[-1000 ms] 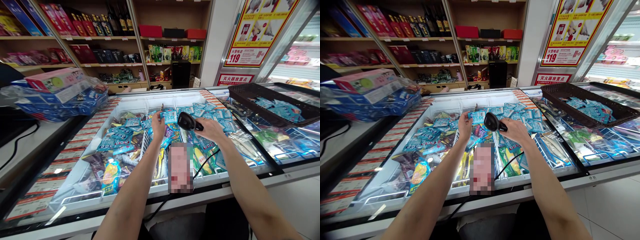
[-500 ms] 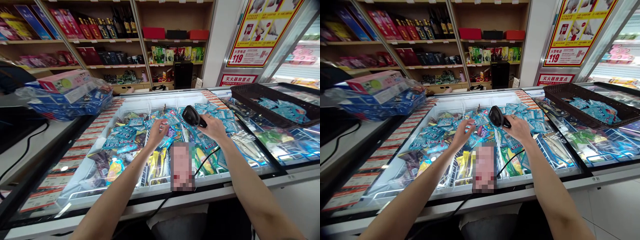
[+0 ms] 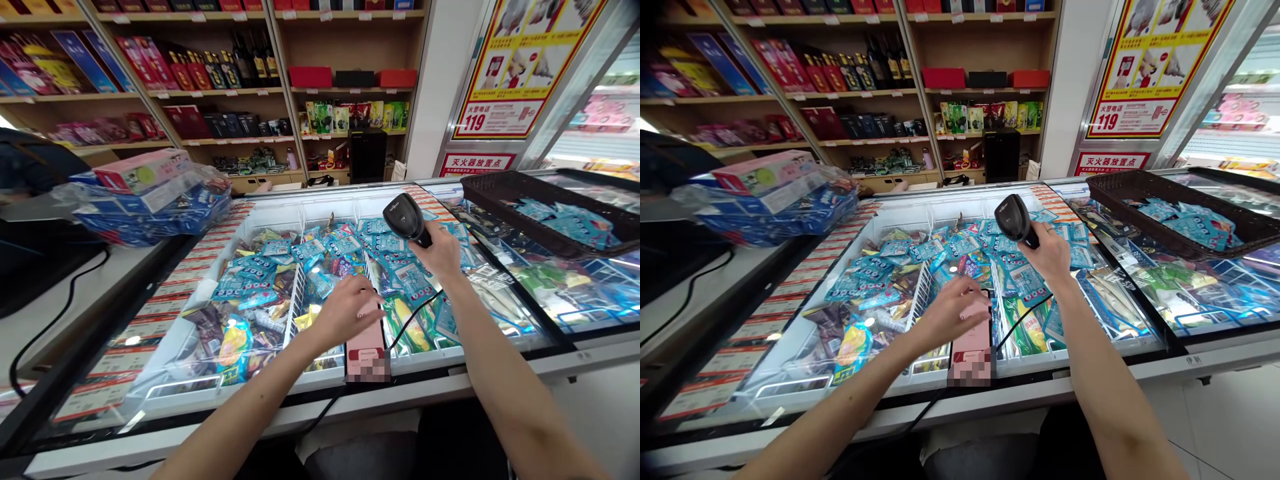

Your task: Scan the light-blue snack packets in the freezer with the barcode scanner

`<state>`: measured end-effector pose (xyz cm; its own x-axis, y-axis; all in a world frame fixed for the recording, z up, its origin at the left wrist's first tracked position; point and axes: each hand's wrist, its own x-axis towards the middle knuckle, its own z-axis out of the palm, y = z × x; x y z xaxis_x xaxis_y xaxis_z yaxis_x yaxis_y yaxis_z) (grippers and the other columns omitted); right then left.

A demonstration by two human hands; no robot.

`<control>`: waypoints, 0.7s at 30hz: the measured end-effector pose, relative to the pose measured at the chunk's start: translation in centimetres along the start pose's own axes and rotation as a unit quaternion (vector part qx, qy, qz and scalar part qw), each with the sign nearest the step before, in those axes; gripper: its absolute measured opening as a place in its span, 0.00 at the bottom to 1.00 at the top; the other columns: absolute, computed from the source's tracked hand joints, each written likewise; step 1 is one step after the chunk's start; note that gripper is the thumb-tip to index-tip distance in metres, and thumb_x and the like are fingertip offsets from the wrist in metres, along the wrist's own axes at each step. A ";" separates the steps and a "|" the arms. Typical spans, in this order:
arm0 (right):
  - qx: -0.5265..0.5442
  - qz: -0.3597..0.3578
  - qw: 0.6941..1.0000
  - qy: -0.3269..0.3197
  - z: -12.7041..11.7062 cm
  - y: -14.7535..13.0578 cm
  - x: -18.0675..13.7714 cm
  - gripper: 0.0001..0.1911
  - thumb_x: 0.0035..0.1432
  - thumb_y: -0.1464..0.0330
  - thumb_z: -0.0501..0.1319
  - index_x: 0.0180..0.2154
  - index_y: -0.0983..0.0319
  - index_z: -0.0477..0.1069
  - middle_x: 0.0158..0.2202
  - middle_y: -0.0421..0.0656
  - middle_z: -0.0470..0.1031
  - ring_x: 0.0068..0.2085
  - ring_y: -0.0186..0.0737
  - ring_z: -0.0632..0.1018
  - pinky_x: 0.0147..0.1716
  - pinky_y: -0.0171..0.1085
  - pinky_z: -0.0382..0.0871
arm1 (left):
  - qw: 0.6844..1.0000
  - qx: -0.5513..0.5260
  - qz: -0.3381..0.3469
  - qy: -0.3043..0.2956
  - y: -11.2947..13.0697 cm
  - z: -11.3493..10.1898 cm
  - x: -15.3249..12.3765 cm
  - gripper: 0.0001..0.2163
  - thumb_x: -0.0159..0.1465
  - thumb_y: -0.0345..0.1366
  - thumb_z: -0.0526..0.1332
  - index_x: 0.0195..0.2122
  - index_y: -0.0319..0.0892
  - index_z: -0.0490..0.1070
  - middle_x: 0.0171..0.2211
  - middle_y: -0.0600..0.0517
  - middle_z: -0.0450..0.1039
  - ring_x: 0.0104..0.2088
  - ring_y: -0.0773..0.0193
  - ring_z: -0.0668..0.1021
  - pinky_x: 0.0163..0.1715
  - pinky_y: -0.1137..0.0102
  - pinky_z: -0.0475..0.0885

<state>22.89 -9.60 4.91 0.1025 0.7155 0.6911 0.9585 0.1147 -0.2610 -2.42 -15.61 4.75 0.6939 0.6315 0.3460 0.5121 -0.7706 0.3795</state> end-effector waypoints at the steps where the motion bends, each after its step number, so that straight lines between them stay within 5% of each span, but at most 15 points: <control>1: 0.002 0.004 1.000 0.008 -0.1 0.0 0.0 0.19 0.53 0.60 0.57 0.46 0.59 0.68 0.38 0.46 0.74 0.38 0.48 0.74 0.32 0.38 0.62 | 1.000 0.006 0.012 -0.022 1.1 0.4 -0.1 0.15 0.61 0.49 0.57 0.42 0.48 0.73 0.42 0.48 0.69 0.45 0.58 0.69 0.48 0.61 0.64; 5: 0.014 0.022 0.999 0.045 -0.4 0.1 0.1 0.19 0.54 0.58 0.56 0.46 0.60 0.67 0.39 0.48 0.73 0.40 0.49 0.73 0.34 0.39 0.63 | 0.997 0.048 -0.006 -0.058 4.4 2.5 0.0 0.19 0.58 0.51 0.58 0.44 0.45 0.72 0.43 0.46 0.68 0.45 0.55 0.68 0.46 0.59 0.64; 9: 0.015 0.043 0.997 0.069 -0.4 0.6 0.2 0.19 0.55 0.58 0.54 0.45 0.61 0.67 0.38 0.49 0.73 0.39 0.49 0.73 0.34 0.40 0.63 | 0.991 0.025 -0.054 -0.119 5.8 3.1 0.6 0.12 0.57 0.46 0.61 0.34 0.43 0.74 0.42 0.46 0.68 0.44 0.55 0.69 0.44 0.60 0.65; 14: 0.004 0.035 0.998 0.059 -0.4 0.9 0.3 0.20 0.55 0.59 0.55 0.47 0.62 0.67 0.38 0.50 0.73 0.40 0.49 0.73 0.34 0.40 0.63 | 0.966 -0.155 -0.132 -0.162 7.5 0.2 -0.2 0.10 0.61 0.42 0.55 0.39 0.44 0.69 0.36 0.51 0.72 0.37 0.64 0.73 0.37 0.69 0.67; 17: -0.001 0.011 1.000 0.028 -0.3 1.0 0.3 0.21 0.55 0.59 0.56 0.48 0.61 0.67 0.39 0.49 0.73 0.39 0.50 0.73 0.33 0.40 0.63 | 0.901 -0.285 -0.152 -0.291 7.9 -2.2 -1.1 0.16 0.66 0.43 0.48 0.51 0.43 0.63 0.27 0.55 0.73 0.24 0.70 0.72 0.28 0.74 0.66; 21: -0.013 -0.011 1.000 0.004 -0.2 1.0 0.1 0.22 0.55 0.59 0.56 0.50 0.59 0.67 0.41 0.48 0.73 0.39 0.49 0.73 0.33 0.39 0.63 | 0.961 -0.159 -0.134 -0.184 7.0 -4.2 -0.2 0.17 0.66 0.43 0.48 0.52 0.47 0.67 0.32 0.52 0.75 0.28 0.68 0.74 0.27 0.74 0.64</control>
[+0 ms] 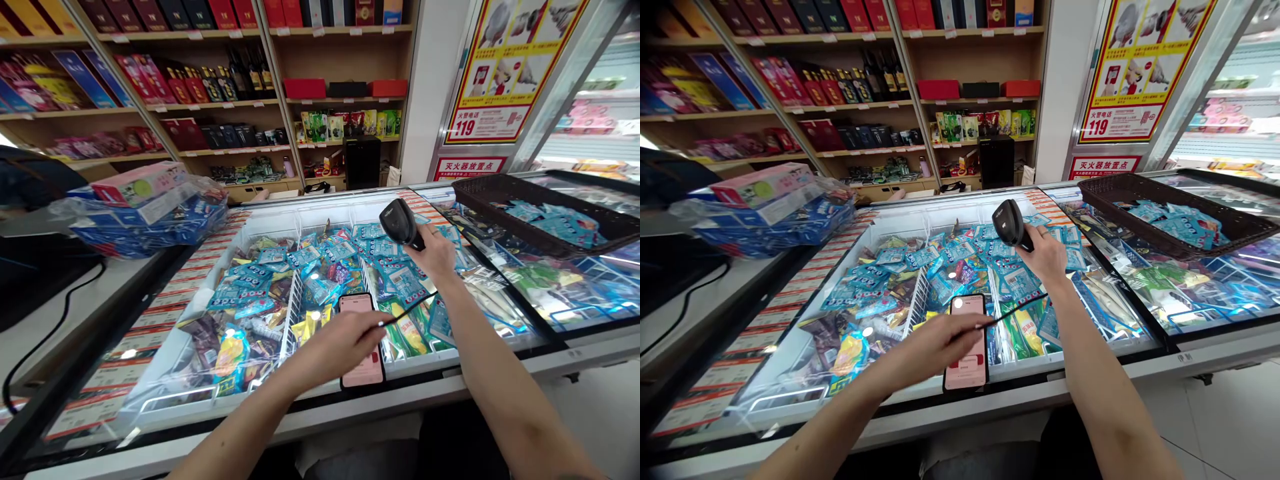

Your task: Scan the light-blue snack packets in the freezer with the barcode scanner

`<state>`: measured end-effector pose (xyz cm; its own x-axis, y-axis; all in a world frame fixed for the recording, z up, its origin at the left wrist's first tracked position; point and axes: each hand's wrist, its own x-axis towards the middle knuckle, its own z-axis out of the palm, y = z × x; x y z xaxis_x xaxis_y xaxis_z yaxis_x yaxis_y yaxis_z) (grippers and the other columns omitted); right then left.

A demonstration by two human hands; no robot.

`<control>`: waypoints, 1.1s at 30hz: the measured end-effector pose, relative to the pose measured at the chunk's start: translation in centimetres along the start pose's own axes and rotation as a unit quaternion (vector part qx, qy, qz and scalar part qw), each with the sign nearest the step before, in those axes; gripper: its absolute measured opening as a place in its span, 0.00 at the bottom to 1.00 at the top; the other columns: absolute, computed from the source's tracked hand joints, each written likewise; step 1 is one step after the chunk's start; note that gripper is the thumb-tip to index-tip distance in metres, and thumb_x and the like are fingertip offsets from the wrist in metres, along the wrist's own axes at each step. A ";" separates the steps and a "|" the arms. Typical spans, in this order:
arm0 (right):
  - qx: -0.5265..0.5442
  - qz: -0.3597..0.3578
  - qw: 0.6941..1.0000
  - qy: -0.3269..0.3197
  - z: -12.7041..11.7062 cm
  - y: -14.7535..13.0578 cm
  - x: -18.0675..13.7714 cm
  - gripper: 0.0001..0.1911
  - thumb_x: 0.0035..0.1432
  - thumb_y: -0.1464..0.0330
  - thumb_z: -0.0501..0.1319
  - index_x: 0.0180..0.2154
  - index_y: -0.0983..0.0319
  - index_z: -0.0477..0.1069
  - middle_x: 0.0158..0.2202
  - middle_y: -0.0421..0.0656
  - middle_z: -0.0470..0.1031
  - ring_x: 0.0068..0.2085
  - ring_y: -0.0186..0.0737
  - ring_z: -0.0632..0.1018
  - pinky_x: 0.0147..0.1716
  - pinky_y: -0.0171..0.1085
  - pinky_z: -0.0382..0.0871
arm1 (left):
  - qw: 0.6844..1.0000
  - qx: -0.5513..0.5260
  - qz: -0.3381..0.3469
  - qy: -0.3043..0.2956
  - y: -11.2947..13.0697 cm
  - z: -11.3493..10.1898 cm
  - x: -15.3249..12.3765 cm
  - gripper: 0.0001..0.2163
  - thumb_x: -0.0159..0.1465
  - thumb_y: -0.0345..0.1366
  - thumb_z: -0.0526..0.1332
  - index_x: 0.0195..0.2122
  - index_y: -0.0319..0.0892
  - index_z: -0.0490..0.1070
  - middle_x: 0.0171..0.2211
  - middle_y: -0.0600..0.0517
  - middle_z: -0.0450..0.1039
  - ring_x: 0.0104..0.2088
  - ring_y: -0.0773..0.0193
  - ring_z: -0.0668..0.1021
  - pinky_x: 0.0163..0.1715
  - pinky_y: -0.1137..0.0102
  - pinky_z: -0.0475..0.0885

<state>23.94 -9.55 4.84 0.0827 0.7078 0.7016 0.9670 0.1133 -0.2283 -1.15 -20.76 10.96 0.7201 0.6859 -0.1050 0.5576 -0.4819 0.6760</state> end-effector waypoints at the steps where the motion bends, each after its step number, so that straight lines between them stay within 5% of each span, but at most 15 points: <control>1: -0.002 -0.004 1.000 -0.002 0.0 0.0 0.0 0.22 0.55 0.59 0.56 0.50 0.59 0.67 0.41 0.48 0.73 0.39 0.49 0.73 0.33 0.39 0.63 | 0.999 0.031 0.014 0.027 0.0 -0.5 0.6 0.17 0.66 0.43 0.47 0.52 0.48 0.68 0.33 0.52 0.76 0.30 0.67 0.74 0.29 0.73 0.65; 7: -0.013 0.005 1.000 0.005 -0.1 0.7 0.2 0.22 0.55 0.59 0.55 0.50 0.60 0.66 0.42 0.48 0.73 0.41 0.50 0.73 0.34 0.40 0.63 | 0.978 0.131 0.087 0.140 1.3 -2.5 5.8 0.16 0.66 0.40 0.47 0.50 0.52 0.70 0.38 0.52 0.76 0.37 0.61 0.76 0.36 0.68 0.67; 14: -0.041 0.004 0.999 0.003 -0.1 1.3 0.4 0.22 0.55 0.59 0.57 0.50 0.59 0.67 0.41 0.47 0.73 0.40 0.49 0.74 0.33 0.39 0.62 | 0.983 0.132 0.128 0.003 0.5 -1.1 6.7 0.15 0.66 0.40 0.48 0.47 0.48 0.71 0.34 0.51 0.76 0.34 0.62 0.76 0.31 0.70 0.66; 21: -0.044 -0.026 0.998 -0.023 0.1 0.2 0.0 0.21 0.56 0.60 0.55 0.51 0.58 0.67 0.42 0.47 0.73 0.40 0.47 0.74 0.30 0.37 0.60 | 0.984 0.153 0.092 -0.005 -2.3 0.2 5.8 0.15 0.64 0.43 0.53 0.50 0.50 0.68 0.40 0.51 0.76 0.40 0.59 0.76 0.36 0.69 0.67; 27: -0.045 -0.040 0.998 -0.025 0.6 0.2 -0.1 0.22 0.55 0.60 0.56 0.51 0.57 0.67 0.41 0.46 0.73 0.39 0.47 0.73 0.29 0.36 0.58 | 0.993 0.078 0.091 -0.001 -5.3 -2.4 6.1 0.17 0.63 0.48 0.54 0.48 0.46 0.71 0.43 0.49 0.74 0.39 0.63 0.76 0.37 0.71 0.68; 33: -0.049 -0.033 0.998 -0.024 0.4 0.2 0.0 0.22 0.55 0.60 0.56 0.51 0.58 0.67 0.42 0.47 0.73 0.39 0.47 0.73 0.29 0.37 0.58 | 0.990 0.070 0.021 0.117 -10.6 -6.5 7.8 0.15 0.62 0.48 0.54 0.43 0.47 0.73 0.35 0.49 0.77 0.32 0.62 0.76 0.31 0.68 0.70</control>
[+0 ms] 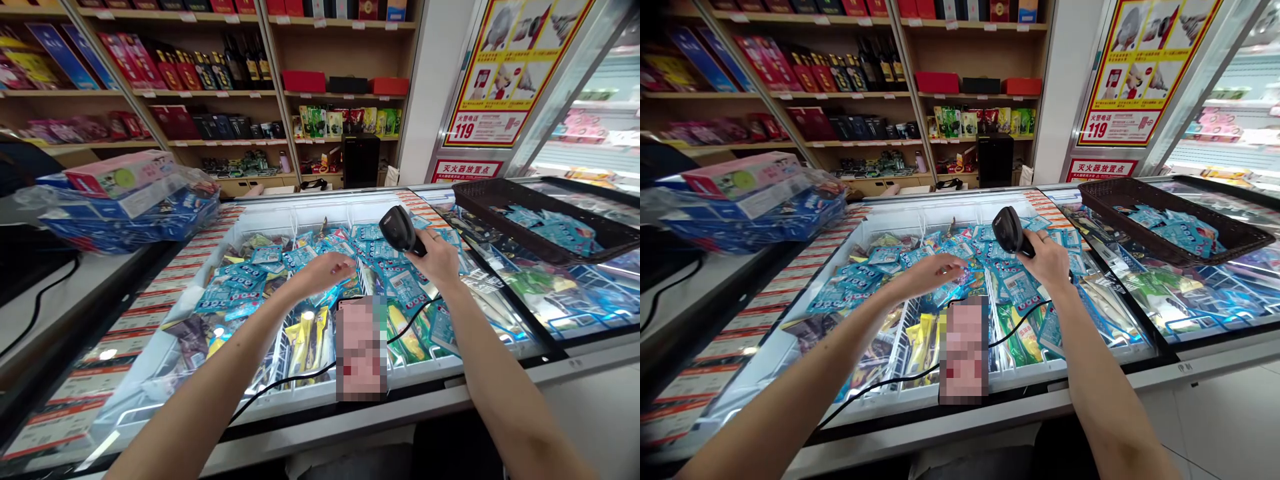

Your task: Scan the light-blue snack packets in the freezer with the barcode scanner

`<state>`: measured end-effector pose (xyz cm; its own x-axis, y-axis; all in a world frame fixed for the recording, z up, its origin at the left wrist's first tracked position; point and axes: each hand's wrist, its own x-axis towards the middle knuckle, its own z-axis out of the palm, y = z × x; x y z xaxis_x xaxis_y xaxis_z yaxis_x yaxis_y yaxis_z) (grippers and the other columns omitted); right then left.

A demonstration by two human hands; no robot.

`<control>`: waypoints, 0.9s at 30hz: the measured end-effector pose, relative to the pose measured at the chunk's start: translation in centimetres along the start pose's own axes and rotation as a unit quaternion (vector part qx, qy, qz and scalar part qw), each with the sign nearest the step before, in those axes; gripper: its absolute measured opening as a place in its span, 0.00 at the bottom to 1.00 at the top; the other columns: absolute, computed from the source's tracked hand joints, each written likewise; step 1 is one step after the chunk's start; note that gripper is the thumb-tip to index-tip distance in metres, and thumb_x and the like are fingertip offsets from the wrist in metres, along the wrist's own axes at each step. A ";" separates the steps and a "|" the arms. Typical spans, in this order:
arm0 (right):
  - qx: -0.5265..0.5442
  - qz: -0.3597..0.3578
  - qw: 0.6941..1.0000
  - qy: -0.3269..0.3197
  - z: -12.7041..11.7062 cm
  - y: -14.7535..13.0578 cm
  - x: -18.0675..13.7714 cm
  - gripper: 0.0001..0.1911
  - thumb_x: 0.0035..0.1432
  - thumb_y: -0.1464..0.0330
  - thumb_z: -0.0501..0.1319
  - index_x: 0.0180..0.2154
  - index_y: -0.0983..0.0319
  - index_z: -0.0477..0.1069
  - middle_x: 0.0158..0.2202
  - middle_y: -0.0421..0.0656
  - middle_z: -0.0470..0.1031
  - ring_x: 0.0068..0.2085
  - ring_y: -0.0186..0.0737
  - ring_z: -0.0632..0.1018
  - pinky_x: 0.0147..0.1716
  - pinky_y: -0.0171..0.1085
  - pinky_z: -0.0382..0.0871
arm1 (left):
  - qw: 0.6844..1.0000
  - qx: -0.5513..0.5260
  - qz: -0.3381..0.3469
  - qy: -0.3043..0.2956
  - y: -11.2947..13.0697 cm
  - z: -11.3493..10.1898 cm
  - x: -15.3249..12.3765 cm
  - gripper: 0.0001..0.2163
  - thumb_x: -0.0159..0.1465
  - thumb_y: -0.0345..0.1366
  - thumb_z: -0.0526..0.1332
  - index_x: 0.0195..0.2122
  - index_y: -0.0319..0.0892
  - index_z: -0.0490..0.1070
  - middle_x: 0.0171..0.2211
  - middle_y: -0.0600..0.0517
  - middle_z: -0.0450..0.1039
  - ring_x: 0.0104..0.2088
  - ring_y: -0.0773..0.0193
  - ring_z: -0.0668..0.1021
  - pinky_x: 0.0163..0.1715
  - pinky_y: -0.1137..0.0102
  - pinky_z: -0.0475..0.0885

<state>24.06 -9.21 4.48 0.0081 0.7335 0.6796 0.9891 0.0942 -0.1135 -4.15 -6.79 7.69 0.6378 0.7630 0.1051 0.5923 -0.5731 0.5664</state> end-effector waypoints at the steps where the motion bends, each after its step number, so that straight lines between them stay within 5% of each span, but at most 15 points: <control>1: -0.002 0.001 1.000 -0.003 -0.1 -0.1 0.0 0.22 0.55 0.60 0.55 0.51 0.58 0.67 0.42 0.47 0.73 0.39 0.47 0.73 0.29 0.37 0.58 | 0.999 0.018 0.001 0.030 -1.4 -0.1 0.4 0.15 0.62 0.47 0.54 0.43 0.46 0.73 0.37 0.48 0.76 0.34 0.61 0.77 0.33 0.67 0.71; 5: -0.006 -0.009 1.000 -0.020 -0.7 -0.4 0.0 0.21 0.57 0.59 0.54 0.51 0.58 0.67 0.40 0.46 0.73 0.38 0.46 0.73 0.28 0.36 0.57 | 0.980 0.115 -0.022 0.160 -6.6 1.1 1.9 0.17 0.60 0.44 0.57 0.48 0.45 0.70 0.48 0.44 0.71 0.51 0.52 0.72 0.50 0.57 0.67; 9: -0.006 -0.012 1.000 -0.012 -0.4 -0.5 0.0 0.21 0.58 0.57 0.54 0.50 0.57 0.68 0.40 0.46 0.74 0.36 0.44 0.73 0.26 0.36 0.55 | 0.971 0.162 -0.016 0.178 -9.5 2.7 2.5 0.20 0.61 0.45 0.56 0.53 0.45 0.66 0.57 0.43 0.64 0.57 0.51 0.67 0.54 0.55 0.63; 14: -0.014 -0.012 1.000 0.003 0.8 0.0 0.1 0.22 0.56 0.57 0.55 0.50 0.58 0.68 0.39 0.45 0.74 0.35 0.42 0.73 0.25 0.35 0.54 | 0.954 0.263 -0.023 0.142 -10.1 2.2 1.7 0.21 0.64 0.47 0.50 0.56 0.49 0.64 0.56 0.47 0.66 0.56 0.53 0.68 0.57 0.56 0.58; 22: -0.001 -0.049 0.999 -0.009 1.0 0.0 -0.1 0.21 0.57 0.57 0.56 0.50 0.58 0.68 0.40 0.45 0.74 0.36 0.42 0.74 0.26 0.34 0.55 | 0.900 0.367 -0.086 0.219 -11.0 0.7 -1.6 0.18 0.63 0.36 0.50 0.53 0.41 0.66 0.57 0.43 0.64 0.59 0.52 0.64 0.61 0.54 0.49; 27: -0.006 -0.042 0.999 0.000 1.2 -0.3 -0.1 0.23 0.56 0.58 0.57 0.52 0.58 0.66 0.40 0.45 0.75 0.36 0.43 0.75 0.26 0.34 0.56 | 0.912 0.322 -0.052 0.247 -9.2 1.2 0.4 0.19 0.64 0.34 0.48 0.56 0.42 0.62 0.57 0.44 0.64 0.59 0.54 0.64 0.61 0.54 0.51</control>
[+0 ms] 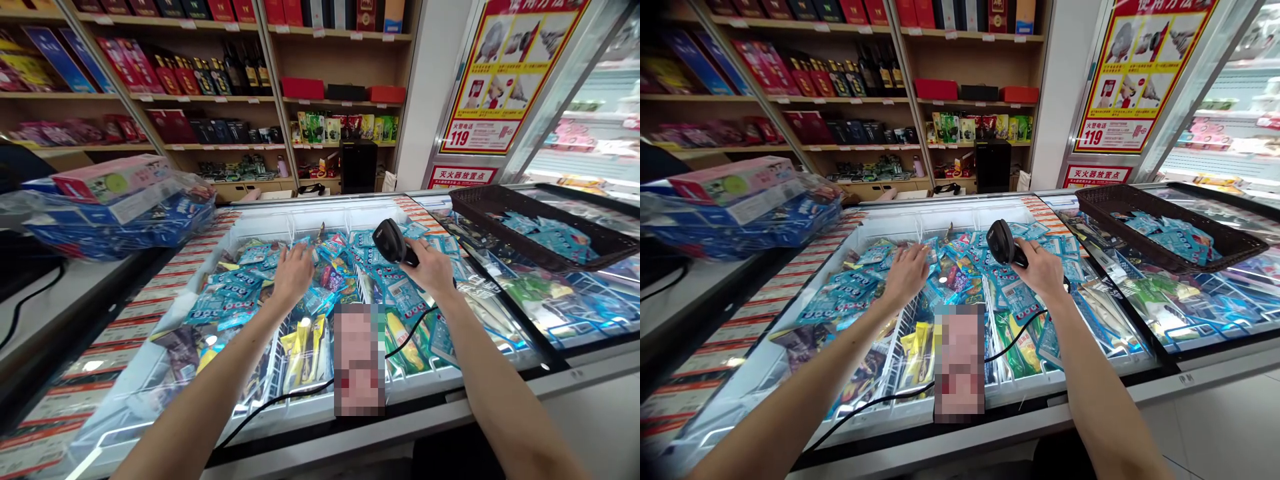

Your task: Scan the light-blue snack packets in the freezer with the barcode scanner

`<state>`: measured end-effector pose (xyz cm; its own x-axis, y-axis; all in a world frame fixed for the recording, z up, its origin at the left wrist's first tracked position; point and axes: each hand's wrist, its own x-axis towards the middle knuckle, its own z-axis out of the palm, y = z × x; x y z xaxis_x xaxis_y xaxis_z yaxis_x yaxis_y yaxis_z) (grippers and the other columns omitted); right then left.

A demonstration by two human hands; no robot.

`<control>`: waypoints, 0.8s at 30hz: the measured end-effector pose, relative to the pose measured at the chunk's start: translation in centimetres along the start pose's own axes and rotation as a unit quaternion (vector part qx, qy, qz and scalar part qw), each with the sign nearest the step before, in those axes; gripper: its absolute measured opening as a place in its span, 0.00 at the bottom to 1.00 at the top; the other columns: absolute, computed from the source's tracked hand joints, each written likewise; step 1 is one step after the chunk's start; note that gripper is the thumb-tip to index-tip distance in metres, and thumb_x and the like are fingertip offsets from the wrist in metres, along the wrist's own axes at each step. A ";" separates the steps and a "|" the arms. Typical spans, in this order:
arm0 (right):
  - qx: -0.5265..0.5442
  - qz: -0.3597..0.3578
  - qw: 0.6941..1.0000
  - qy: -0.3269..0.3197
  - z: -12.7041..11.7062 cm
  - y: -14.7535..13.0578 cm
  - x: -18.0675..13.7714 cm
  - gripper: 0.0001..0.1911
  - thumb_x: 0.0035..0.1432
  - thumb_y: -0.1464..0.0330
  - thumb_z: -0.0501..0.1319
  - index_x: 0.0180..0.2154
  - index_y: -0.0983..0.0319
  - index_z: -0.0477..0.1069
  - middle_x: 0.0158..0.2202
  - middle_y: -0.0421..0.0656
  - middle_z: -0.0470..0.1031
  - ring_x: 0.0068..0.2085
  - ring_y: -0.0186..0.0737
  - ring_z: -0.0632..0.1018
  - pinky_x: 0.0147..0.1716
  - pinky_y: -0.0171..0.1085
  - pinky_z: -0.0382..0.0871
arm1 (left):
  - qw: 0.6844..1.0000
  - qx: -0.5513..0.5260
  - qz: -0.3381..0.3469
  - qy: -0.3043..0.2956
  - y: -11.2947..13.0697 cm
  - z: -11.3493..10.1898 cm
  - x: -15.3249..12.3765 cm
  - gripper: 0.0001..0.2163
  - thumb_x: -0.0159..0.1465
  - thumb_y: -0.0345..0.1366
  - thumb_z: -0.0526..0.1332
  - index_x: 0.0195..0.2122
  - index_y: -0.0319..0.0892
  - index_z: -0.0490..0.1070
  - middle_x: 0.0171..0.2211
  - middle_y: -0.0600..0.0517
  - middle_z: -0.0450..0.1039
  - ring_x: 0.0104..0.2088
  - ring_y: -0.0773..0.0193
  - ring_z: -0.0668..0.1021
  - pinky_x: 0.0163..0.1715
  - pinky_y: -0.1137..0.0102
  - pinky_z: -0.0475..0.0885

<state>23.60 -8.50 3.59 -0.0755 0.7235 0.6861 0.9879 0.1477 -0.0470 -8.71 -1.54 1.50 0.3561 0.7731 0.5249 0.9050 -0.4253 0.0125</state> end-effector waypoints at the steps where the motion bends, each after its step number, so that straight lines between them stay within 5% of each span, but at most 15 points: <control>1: -0.001 0.001 1.000 0.002 0.1 0.0 0.0 0.23 0.56 0.58 0.57 0.53 0.58 0.66 0.41 0.45 0.75 0.36 0.43 0.75 0.26 0.34 0.56 | 1.000 -0.026 0.002 -0.002 0.9 0.3 0.7 0.19 0.65 0.36 0.48 0.56 0.42 0.63 0.56 0.44 0.65 0.57 0.54 0.66 0.59 0.55 0.54; 4: -0.001 -0.001 1.000 0.003 0.3 0.0 0.1 0.23 0.56 0.58 0.57 0.52 0.58 0.65 0.41 0.45 0.75 0.36 0.42 0.75 0.26 0.34 0.57 | 0.992 -0.126 0.005 -0.009 3.9 1.6 3.1 0.19 0.66 0.41 0.48 0.55 0.40 0.64 0.53 0.44 0.68 0.53 0.55 0.70 0.53 0.60 0.64; 10: 0.001 -0.006 1.000 0.004 0.4 0.2 0.2 0.20 0.57 0.58 0.56 0.50 0.57 0.67 0.41 0.44 0.75 0.38 0.42 0.75 0.27 0.34 0.57 | 0.972 -0.230 -0.005 -0.045 7.7 5.1 7.6 0.23 0.66 0.47 0.46 0.57 0.40 0.62 0.57 0.43 0.64 0.59 0.54 0.65 0.57 0.60 0.61; 16: 0.006 -0.010 1.000 -0.004 0.3 0.1 0.3 0.19 0.57 0.57 0.57 0.49 0.57 0.67 0.40 0.43 0.74 0.37 0.40 0.75 0.27 0.34 0.58 | 0.963 -0.248 -0.023 -0.103 7.8 7.9 9.9 0.24 0.65 0.47 0.48 0.59 0.40 0.59 0.59 0.42 0.61 0.61 0.51 0.61 0.58 0.56 0.57; 24: 0.010 -0.019 1.000 -0.009 0.2 -0.4 0.2 0.19 0.57 0.59 0.57 0.49 0.58 0.68 0.40 0.44 0.74 0.36 0.40 0.74 0.27 0.34 0.57 | 0.938 -0.342 -0.046 -0.023 6.5 7.0 7.5 0.32 0.55 0.39 0.63 0.61 0.45 0.55 0.55 0.42 0.58 0.48 0.55 0.70 0.47 0.61 0.68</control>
<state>23.21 -8.27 3.66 -0.1149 0.7291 0.6747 0.9815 0.1881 -0.0360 1.45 4.84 -0.46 0.3073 0.8347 0.4571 0.5764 -0.5454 0.6085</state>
